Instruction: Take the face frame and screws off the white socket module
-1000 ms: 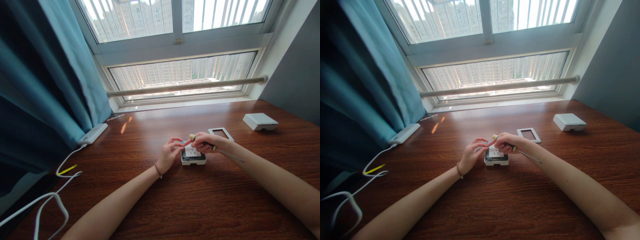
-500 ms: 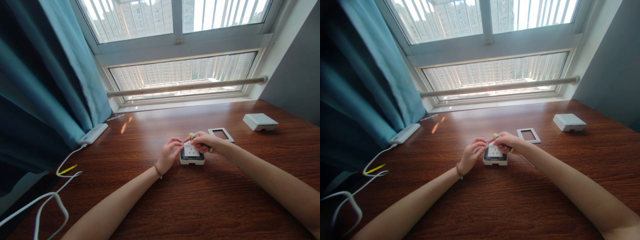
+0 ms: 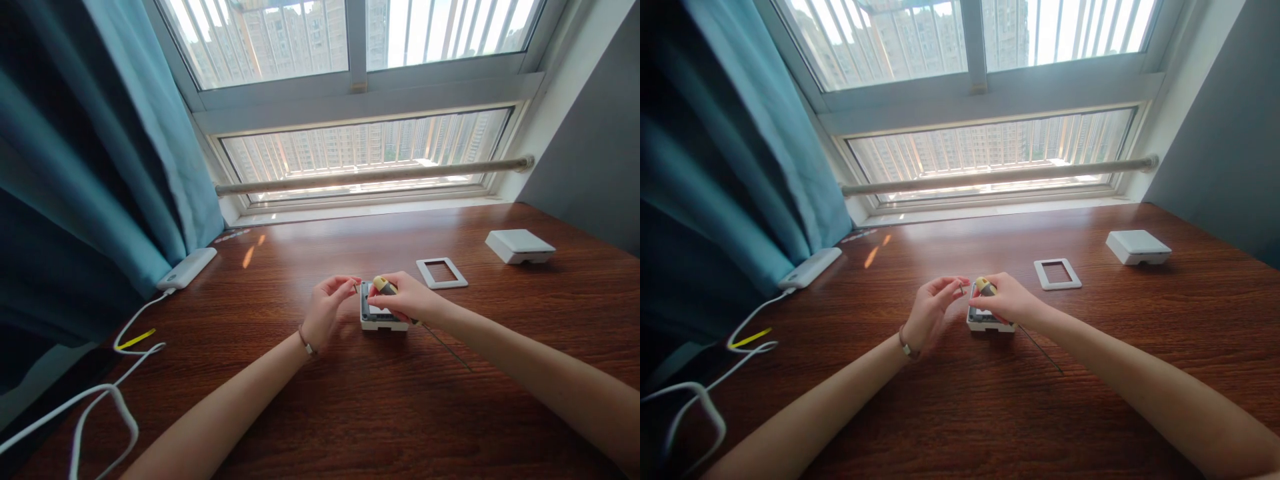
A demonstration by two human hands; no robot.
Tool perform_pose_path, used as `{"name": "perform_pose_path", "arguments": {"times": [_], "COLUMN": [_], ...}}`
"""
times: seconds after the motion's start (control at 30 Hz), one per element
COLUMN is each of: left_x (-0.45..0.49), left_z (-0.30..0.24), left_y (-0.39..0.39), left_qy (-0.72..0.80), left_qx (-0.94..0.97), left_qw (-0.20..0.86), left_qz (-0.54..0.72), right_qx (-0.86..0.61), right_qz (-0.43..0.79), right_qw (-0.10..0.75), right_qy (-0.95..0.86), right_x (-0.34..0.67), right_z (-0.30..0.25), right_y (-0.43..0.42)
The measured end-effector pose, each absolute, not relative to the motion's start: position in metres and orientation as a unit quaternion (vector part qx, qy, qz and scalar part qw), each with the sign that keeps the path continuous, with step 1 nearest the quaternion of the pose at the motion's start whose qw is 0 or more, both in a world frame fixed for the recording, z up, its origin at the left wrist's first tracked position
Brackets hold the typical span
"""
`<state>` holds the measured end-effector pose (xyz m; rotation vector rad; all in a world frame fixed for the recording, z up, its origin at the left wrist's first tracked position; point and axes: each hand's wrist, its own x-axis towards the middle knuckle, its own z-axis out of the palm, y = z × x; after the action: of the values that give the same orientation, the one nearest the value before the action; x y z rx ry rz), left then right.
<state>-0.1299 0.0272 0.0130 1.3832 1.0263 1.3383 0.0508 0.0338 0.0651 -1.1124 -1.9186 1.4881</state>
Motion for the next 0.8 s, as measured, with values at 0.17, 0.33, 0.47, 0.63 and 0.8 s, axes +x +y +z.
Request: {"name": "perform_pose_path", "arguments": {"times": [0.17,0.33,0.47,0.63,0.8], "left_x": [-0.171,-0.218,-0.238,-0.250,-0.251], "left_z": [0.017,0.008,-0.002,-0.009,-0.011], "left_y": [0.059,0.088,0.096,0.100,0.102], "left_qy": [0.589,0.682,0.739,0.785,0.805], "left_qx": [0.641,0.626,0.610,0.586,0.574], "left_qw": [0.244,0.106,0.041,0.000,-0.024], "left_qz": [0.428,0.362,0.282,0.199,0.150], "right_qx": [-0.407,-0.408,-0.396,-0.399,-0.388], "right_qz": [0.548,0.547,0.545,0.535,0.519], "right_qw": [0.233,0.206,0.192,0.173,0.171], "right_qy": [-0.692,-0.702,-0.714,-0.724,-0.742], "right_x": [0.051,0.047,0.047,0.047,0.046], "right_z": [0.066,0.070,0.072,0.075,0.080], "right_y": [0.032,0.023,0.016,0.011,0.005]}}
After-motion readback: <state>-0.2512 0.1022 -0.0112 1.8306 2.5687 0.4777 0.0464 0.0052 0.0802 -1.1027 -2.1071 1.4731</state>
